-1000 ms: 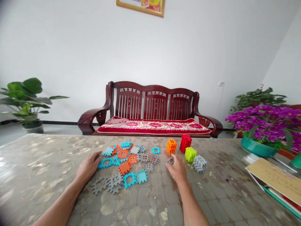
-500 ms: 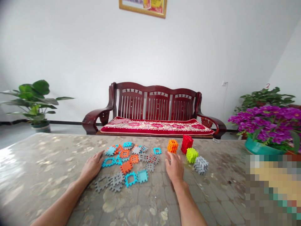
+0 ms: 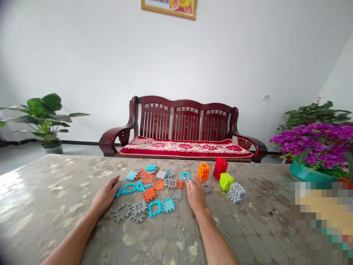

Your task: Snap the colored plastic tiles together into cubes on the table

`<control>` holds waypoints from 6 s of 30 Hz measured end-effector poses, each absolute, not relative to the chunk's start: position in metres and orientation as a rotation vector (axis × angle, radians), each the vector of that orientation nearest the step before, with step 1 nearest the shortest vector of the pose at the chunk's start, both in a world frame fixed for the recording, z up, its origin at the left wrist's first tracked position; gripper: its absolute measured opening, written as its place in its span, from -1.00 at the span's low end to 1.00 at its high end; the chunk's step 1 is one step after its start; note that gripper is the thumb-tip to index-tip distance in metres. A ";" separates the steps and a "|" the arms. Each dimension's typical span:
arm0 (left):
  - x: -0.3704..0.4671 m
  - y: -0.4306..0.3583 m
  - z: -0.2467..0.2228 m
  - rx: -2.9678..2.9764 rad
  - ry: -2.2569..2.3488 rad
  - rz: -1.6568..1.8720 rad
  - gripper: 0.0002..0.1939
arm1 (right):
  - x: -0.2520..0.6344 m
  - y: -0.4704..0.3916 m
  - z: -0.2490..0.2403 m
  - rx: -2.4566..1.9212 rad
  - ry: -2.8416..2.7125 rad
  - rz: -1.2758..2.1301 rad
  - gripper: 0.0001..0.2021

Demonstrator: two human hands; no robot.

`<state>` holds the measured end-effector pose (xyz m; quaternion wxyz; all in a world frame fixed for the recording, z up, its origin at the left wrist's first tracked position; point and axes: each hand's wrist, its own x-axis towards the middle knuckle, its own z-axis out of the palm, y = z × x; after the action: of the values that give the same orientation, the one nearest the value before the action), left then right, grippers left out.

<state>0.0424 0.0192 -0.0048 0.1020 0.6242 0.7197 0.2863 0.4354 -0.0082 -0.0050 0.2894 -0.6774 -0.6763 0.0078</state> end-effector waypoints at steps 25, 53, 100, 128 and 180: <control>0.067 0.015 0.000 2.144 2.176 0.321 -0.41 | 0.438 -0.012 -0.003 -1.909 -1.749 -0.040 -0.54; 0.078 0.020 -0.004 2.020 2.203 0.477 -0.37 | 0.490 -0.032 0.010 -2.243 -1.497 -0.211 -0.39; 0.083 0.012 0.002 2.133 2.184 0.420 -0.47 | 0.402 -0.007 -0.004 -1.576 -1.898 0.104 -0.40; 0.078 0.016 -0.004 2.144 2.183 0.462 -0.48 | 0.481 -0.029 0.010 -2.057 -1.329 -0.341 -0.42; 0.078 0.015 -0.003 2.153 2.172 0.485 -0.50 | 0.438 -0.033 0.009 -1.476 -2.056 0.139 -0.59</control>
<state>0.0776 0.0150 -0.0027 0.0224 0.6952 0.7012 0.1566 0.4378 -0.0330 0.0094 0.2987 -0.5557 -0.7741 0.0524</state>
